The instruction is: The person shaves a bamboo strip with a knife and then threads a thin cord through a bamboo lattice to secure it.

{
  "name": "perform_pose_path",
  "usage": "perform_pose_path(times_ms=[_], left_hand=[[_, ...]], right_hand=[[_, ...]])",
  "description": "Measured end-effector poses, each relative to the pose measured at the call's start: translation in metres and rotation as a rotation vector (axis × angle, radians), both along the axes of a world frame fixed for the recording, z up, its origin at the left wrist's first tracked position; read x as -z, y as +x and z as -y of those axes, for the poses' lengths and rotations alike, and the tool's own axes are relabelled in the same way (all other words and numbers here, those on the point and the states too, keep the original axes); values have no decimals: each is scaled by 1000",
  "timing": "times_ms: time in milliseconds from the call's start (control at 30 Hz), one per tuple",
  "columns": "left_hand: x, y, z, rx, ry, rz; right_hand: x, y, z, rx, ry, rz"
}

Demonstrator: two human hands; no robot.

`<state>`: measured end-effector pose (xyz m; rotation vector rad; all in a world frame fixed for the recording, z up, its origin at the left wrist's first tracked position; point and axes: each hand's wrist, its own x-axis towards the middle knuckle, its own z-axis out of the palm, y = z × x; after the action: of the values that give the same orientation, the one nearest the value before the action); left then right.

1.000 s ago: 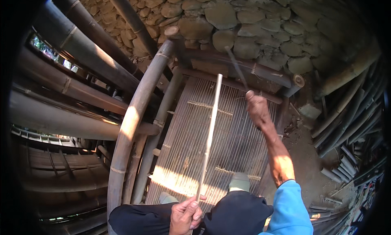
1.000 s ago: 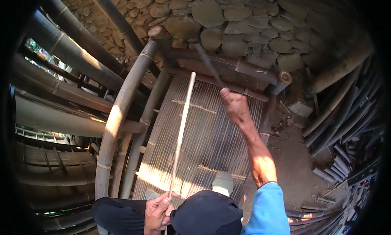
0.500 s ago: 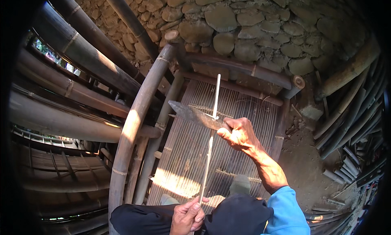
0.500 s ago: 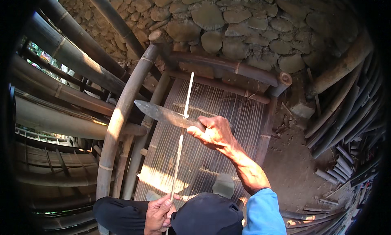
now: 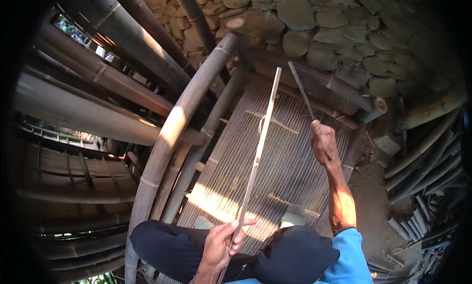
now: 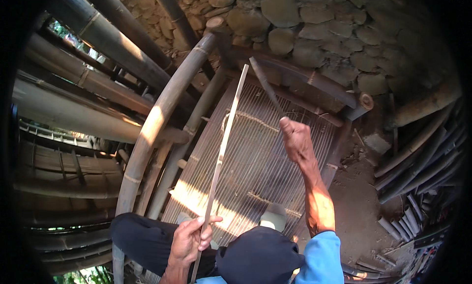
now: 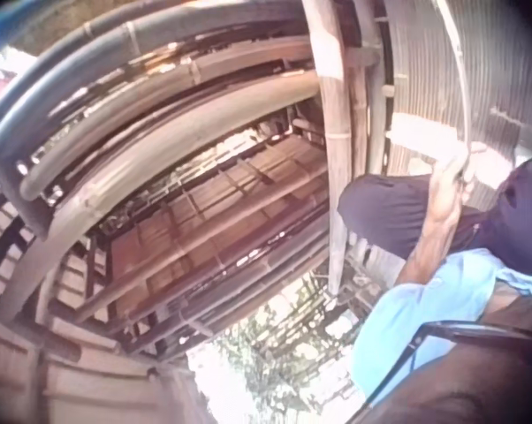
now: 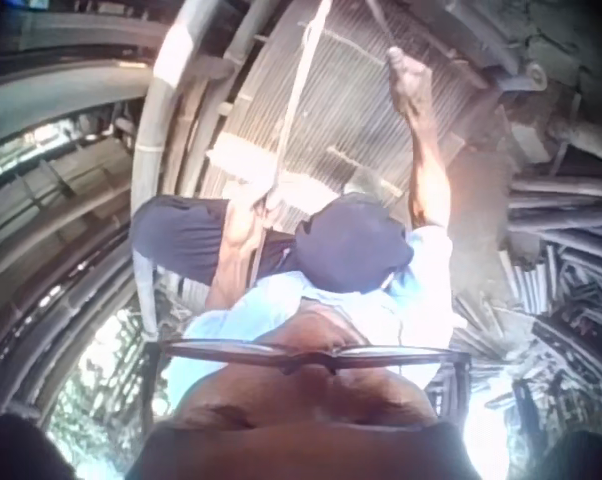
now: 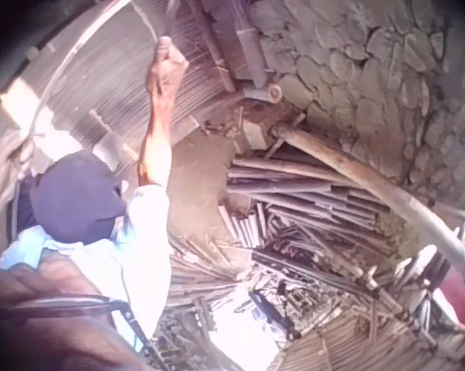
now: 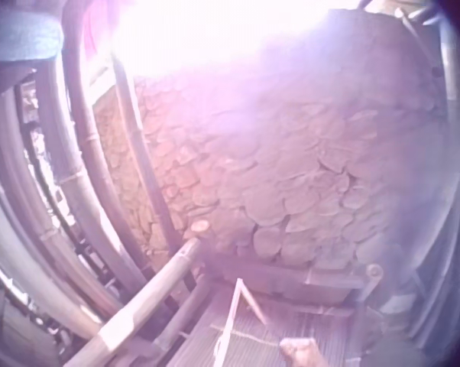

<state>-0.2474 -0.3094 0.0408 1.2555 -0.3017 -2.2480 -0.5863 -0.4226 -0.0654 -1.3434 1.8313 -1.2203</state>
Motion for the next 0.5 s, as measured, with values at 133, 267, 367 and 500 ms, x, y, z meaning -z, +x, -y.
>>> perform_pose_path(times_ms=[133,267,367,500], left_hand=[[-3,-1,-2,-93,-76,163],[3,-14,1,-45,-255,261],[6,-19,-1,-75,-238,413],[10,-16,-9,-81,-158,382]], right_hand=[[14,66,-14,-258,59,187],[-14,91,-43,-358,104,52],[-13,107,-64,-572,-102,-188],[-17,119,-76,-694,-135,-274]])
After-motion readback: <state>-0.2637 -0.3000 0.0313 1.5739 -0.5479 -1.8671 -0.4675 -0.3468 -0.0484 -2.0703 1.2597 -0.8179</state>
